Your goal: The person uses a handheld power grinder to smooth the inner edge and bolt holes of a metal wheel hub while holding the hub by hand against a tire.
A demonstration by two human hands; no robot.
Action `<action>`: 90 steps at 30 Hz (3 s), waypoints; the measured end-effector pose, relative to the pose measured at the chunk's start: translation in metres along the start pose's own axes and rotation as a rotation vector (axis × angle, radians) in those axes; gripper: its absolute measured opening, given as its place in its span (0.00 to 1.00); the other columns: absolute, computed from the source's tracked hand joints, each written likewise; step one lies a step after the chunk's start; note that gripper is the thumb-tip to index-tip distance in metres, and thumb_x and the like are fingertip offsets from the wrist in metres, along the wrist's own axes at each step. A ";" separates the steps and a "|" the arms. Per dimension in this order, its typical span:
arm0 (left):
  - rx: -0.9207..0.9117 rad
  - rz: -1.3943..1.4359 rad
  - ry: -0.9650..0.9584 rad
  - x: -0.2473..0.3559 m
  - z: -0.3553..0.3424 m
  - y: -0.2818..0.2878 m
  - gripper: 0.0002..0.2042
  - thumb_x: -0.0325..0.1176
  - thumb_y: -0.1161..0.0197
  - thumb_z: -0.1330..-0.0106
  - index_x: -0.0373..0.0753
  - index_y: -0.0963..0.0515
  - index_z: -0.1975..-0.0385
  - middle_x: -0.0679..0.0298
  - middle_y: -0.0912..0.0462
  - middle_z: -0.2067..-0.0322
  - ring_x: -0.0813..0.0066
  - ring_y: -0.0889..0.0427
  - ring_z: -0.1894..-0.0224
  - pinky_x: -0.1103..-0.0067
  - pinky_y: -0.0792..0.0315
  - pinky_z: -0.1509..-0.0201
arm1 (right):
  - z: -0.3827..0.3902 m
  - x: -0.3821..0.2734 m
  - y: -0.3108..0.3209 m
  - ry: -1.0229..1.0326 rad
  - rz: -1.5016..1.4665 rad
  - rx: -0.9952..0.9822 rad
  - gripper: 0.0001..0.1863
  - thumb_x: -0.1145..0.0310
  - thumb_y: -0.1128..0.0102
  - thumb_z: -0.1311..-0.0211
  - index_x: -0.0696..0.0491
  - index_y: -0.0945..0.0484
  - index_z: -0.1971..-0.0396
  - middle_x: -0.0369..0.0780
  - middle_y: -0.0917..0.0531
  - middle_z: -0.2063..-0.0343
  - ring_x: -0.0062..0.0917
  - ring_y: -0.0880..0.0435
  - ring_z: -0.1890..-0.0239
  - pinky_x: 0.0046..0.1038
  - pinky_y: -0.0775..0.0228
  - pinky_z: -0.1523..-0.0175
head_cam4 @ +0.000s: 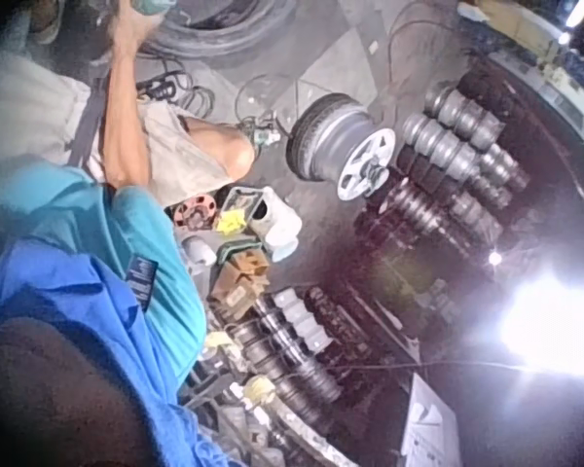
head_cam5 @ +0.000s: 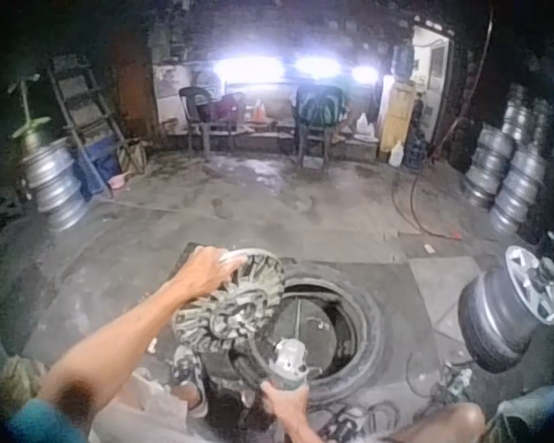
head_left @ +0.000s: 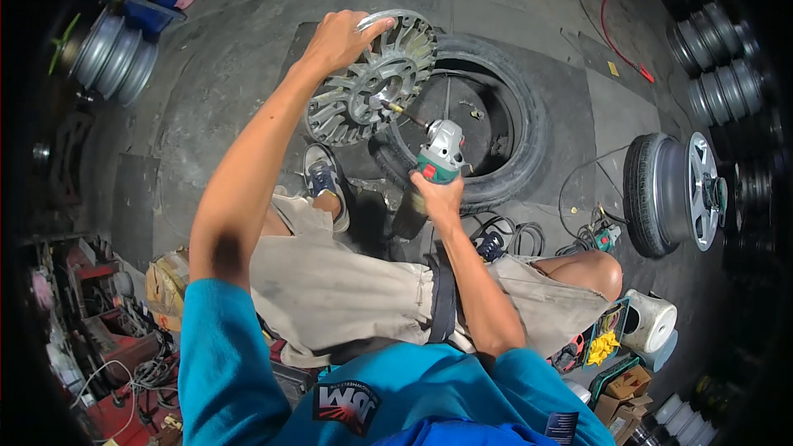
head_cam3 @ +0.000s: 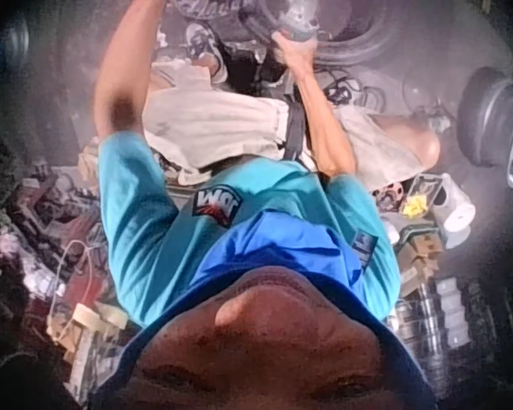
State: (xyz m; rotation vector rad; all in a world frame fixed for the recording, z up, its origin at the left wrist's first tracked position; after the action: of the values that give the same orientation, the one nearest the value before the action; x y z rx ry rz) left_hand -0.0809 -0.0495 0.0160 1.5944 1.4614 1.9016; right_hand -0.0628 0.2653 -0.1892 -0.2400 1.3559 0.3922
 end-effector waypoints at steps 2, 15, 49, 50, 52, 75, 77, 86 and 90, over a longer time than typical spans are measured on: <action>-0.001 0.004 0.021 -0.003 -0.002 0.002 0.31 0.63 0.38 0.29 0.35 0.10 0.60 0.57 0.12 0.75 0.57 0.11 0.67 0.62 0.21 0.55 | 0.004 0.005 -0.007 -0.104 -0.072 -0.054 0.34 0.66 0.17 0.54 0.61 0.22 0.46 0.41 0.14 0.55 0.28 0.16 0.54 0.30 0.25 0.44; -0.009 0.014 0.018 -0.002 0.000 0.002 0.31 0.63 0.37 0.29 0.34 0.11 0.56 0.55 0.12 0.75 0.57 0.11 0.67 0.61 0.21 0.54 | -0.001 -0.002 -0.003 -0.130 -0.016 -0.067 0.32 0.65 0.17 0.53 0.61 0.20 0.48 0.41 0.13 0.56 0.27 0.15 0.55 0.30 0.24 0.45; 0.030 0.039 0.077 -0.008 0.012 0.011 0.29 0.59 0.39 0.26 0.32 0.12 0.59 0.58 0.10 0.75 0.70 0.16 0.74 0.70 0.23 0.61 | -0.012 -0.017 -0.016 0.034 -0.066 -0.050 0.42 0.61 0.16 0.62 0.61 0.25 0.45 0.54 0.12 0.53 0.46 0.11 0.48 0.41 0.22 0.41; 0.033 0.074 0.095 -0.008 0.013 0.011 0.29 0.59 0.39 0.26 0.31 0.12 0.60 0.57 0.10 0.74 0.70 0.15 0.73 0.70 0.23 0.61 | -0.015 -0.020 -0.014 0.069 -0.027 -0.031 0.42 0.61 0.16 0.63 0.61 0.25 0.45 0.54 0.12 0.53 0.47 0.12 0.48 0.41 0.22 0.41; 0.039 0.075 0.114 -0.006 0.018 0.014 0.29 0.59 0.39 0.26 0.31 0.12 0.60 0.57 0.10 0.74 0.69 0.15 0.73 0.70 0.23 0.61 | -0.020 -0.035 -0.009 0.102 0.010 -0.016 0.42 0.61 0.17 0.63 0.61 0.25 0.45 0.54 0.13 0.53 0.47 0.12 0.48 0.41 0.22 0.41; 0.076 0.064 0.109 -0.018 0.015 0.014 0.29 0.58 0.39 0.25 0.31 0.13 0.61 0.58 0.09 0.74 0.74 0.15 0.74 0.74 0.22 0.66 | -0.015 -0.028 0.005 0.182 0.123 0.074 0.45 0.59 0.17 0.62 0.62 0.26 0.41 0.53 0.12 0.52 0.45 0.12 0.47 0.41 0.22 0.41; 0.091 0.080 0.144 -0.033 0.019 0.020 0.29 0.58 0.39 0.25 0.30 0.13 0.61 0.58 0.09 0.74 0.74 0.15 0.74 0.74 0.21 0.66 | -0.009 -0.014 -0.008 0.114 0.011 -0.003 0.47 0.58 0.16 0.61 0.62 0.28 0.40 0.50 0.12 0.52 0.41 0.12 0.48 0.37 0.23 0.40; 0.065 0.058 0.119 -0.023 0.016 0.016 0.30 0.59 0.40 0.25 0.30 0.12 0.59 0.58 0.09 0.73 0.74 0.14 0.71 0.74 0.20 0.64 | -0.038 0.039 -0.010 -0.266 -0.383 -0.109 0.38 0.61 0.20 0.52 0.59 0.30 0.43 0.48 0.15 0.55 0.39 0.11 0.55 0.36 0.18 0.49; 0.098 0.029 0.130 -0.043 0.011 0.022 0.31 0.60 0.39 0.25 0.30 0.12 0.58 0.57 0.09 0.72 0.72 0.12 0.70 0.74 0.20 0.63 | -0.003 0.050 -0.040 -0.561 -0.710 -0.310 0.28 0.67 0.27 0.43 0.56 0.30 0.46 0.44 0.16 0.63 0.33 0.10 0.66 0.34 0.13 0.62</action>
State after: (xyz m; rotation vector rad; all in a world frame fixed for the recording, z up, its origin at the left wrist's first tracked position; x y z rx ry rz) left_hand -0.0477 -0.0857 0.0071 1.5676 1.6152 2.0123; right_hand -0.0410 0.2341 -0.2412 -0.7788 0.5903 0.0509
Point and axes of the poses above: each hand's wrist, its own z-axis away from the middle knuckle, its own y-axis out of the back of the hand, x = y × z, the point moved 9 cm from there along -z, towards the middle knuckle
